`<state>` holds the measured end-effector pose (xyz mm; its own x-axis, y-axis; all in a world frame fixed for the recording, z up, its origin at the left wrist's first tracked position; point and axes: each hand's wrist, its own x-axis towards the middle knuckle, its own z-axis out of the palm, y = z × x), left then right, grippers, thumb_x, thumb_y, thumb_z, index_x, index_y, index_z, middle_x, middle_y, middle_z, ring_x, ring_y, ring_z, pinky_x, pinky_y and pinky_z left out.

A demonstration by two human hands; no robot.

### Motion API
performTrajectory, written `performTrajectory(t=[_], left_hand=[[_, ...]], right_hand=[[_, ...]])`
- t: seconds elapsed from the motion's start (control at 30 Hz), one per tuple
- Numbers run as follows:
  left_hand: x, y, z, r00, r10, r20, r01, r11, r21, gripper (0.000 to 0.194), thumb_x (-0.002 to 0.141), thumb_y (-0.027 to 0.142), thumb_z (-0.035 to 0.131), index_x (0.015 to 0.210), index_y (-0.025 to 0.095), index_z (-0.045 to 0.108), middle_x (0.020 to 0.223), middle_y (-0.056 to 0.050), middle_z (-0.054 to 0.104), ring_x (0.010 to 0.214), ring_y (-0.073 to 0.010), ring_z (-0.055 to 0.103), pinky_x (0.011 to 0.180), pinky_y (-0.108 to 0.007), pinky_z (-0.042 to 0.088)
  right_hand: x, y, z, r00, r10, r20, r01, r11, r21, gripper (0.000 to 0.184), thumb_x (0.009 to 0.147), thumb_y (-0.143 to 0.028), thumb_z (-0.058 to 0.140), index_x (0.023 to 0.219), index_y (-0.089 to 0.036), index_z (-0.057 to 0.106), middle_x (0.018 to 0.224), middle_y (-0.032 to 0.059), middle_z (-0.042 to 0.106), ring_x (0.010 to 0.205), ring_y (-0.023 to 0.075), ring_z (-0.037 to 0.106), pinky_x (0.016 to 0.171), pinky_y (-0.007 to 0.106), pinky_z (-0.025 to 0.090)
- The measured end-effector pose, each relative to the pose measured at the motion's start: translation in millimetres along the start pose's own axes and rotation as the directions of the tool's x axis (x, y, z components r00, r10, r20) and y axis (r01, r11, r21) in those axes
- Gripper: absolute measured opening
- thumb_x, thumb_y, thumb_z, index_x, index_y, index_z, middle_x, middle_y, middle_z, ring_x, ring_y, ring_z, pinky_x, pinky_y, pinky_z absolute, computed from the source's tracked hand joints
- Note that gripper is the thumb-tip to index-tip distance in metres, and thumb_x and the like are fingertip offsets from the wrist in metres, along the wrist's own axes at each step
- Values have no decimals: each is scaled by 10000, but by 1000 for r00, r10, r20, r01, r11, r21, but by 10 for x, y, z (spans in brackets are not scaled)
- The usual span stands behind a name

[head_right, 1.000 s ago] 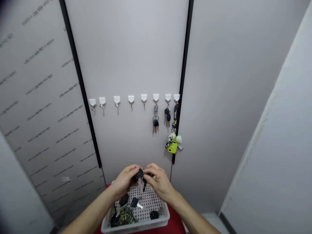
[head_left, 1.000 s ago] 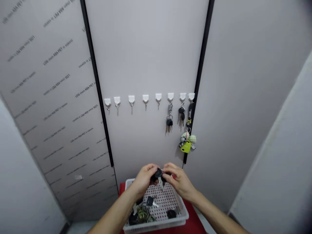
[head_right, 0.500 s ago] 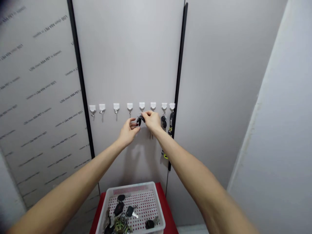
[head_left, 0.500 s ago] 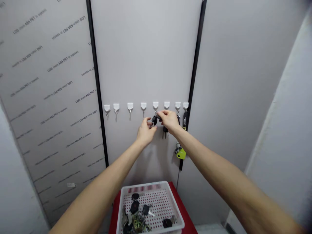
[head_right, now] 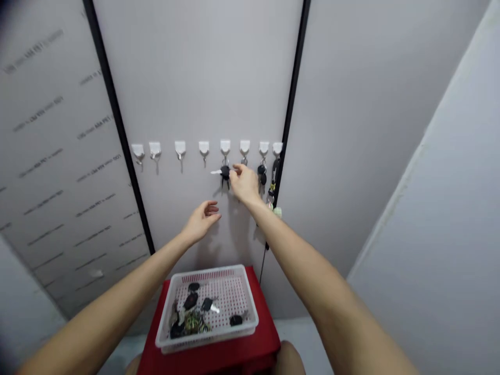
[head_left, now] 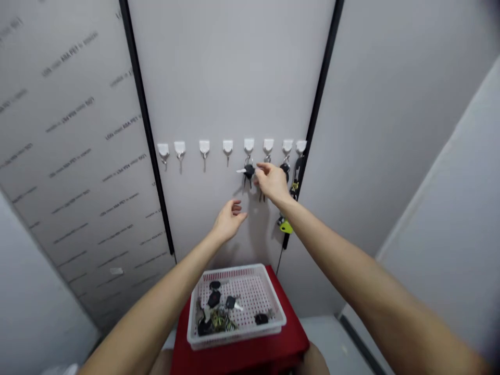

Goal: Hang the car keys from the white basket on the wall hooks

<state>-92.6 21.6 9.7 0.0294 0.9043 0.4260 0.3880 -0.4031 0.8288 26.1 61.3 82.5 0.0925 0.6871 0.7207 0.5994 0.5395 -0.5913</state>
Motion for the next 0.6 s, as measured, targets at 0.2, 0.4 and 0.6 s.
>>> performTrajectory(t=[0.2, 0.4, 0.6], left_hand=[[-891, -857, 276, 972, -127, 200, 109, 989, 97, 245, 623, 204, 459, 856, 134, 488, 841, -63, 546, 748, -129, 495, 703, -279, 382], [-1375, -1123, 365, 892, -105, 441, -54, 941, 333, 276, 576, 201, 503, 849, 156, 521, 869, -68, 549, 817, -179, 474, 749, -300, 342], [-1377, -1114, 348, 883, -118, 455, -67, 926, 370, 249, 600, 194, 470, 840, 153, 523, 848, -64, 555, 796, -176, 476, 725, -283, 344]], right_hand=[[-1219, 537, 1, 799, -32, 600, 134, 983, -127, 278, 625, -200, 418, 869, -153, 543, 764, 48, 590, 631, 117, 526, 594, 220, 376], [-1997, 890, 121, 320, 45, 946, 399, 900, -178, 237, 488, -192, 555, 720, -191, 603, 701, 54, 605, 707, 183, 518, 668, 273, 332], [-2041, 910, 261, 209, 154, 966, 226, 953, -201, 113, 432, -146, 571, 528, -205, 571, 441, -48, 487, 433, 69, 419, 424, 166, 275]])
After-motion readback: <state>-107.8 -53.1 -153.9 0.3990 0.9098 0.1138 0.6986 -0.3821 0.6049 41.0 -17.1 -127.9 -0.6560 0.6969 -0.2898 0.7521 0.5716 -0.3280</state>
